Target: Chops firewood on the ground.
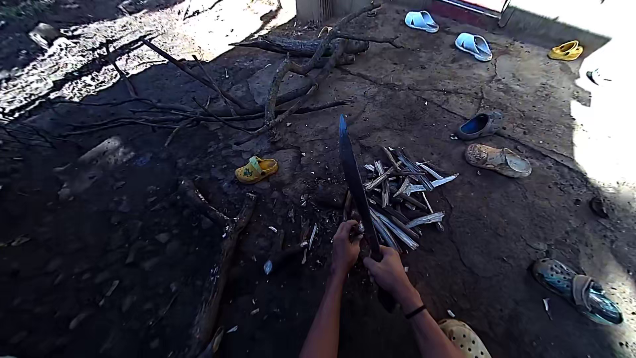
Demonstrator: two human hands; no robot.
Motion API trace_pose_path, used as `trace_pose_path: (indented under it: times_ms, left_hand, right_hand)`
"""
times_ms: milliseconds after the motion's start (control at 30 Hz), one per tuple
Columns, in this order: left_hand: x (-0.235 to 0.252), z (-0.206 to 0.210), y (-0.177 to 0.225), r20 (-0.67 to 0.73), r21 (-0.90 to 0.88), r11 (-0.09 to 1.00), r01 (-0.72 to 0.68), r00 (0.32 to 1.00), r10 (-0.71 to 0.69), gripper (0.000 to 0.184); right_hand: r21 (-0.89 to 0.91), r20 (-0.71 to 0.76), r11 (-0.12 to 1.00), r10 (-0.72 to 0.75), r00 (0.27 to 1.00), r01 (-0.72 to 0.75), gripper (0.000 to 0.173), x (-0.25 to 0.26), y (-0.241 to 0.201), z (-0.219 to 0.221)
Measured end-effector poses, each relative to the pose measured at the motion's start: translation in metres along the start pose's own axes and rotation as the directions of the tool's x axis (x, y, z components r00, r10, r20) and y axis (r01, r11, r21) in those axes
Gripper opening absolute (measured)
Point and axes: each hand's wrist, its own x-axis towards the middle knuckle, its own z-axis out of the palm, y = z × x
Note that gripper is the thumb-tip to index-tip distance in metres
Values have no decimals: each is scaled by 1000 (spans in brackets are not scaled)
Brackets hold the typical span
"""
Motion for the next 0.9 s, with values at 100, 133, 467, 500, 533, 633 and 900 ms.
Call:
trace_pose_path:
  times_ms: [100, 133, 467, 500, 533, 633, 900]
  left_hand:
    - [-1, 2, -1, -47, 44, 999, 8, 999, -5, 37]
    - [-1, 3, -1, -62, 60, 998, 15, 998, -11, 37]
    - [1, 13, 1, -180, 199, 976, 84, 982, -48, 41]
    - [2, 14, 1, -188, 212, 973, 90, 981, -49, 41]
    - [2, 15, 3, -192, 223, 969, 102, 980, -59, 41]
    - [3, 14, 5, -178, 237, 962, 137, 979, -95, 40]
    - [4, 12, 8, -150, 269, 954, 130, 984, -92, 46]
  right_hand:
    - [18, -10, 1000, 6, 1000, -6, 7, -2, -1, 5]
    - [36, -14, 999, 5, 1000, -5, 6, -3, -1, 5]
    - [-45, -1, 997, 55, 998, -55, 8, -4, 1, -3]
    - [-53, 0, 997, 58, 998, -58, 9, -4, 2, -3]
    - [-63, 3, 996, 65, 998, -64, 10, -3, 3, -3]
    - [-92, 14, 992, 91, 996, -90, 11, -2, 5, -3]
    - [-165, 9, 983, 87, 996, -84, 11, -2, 3, -2]
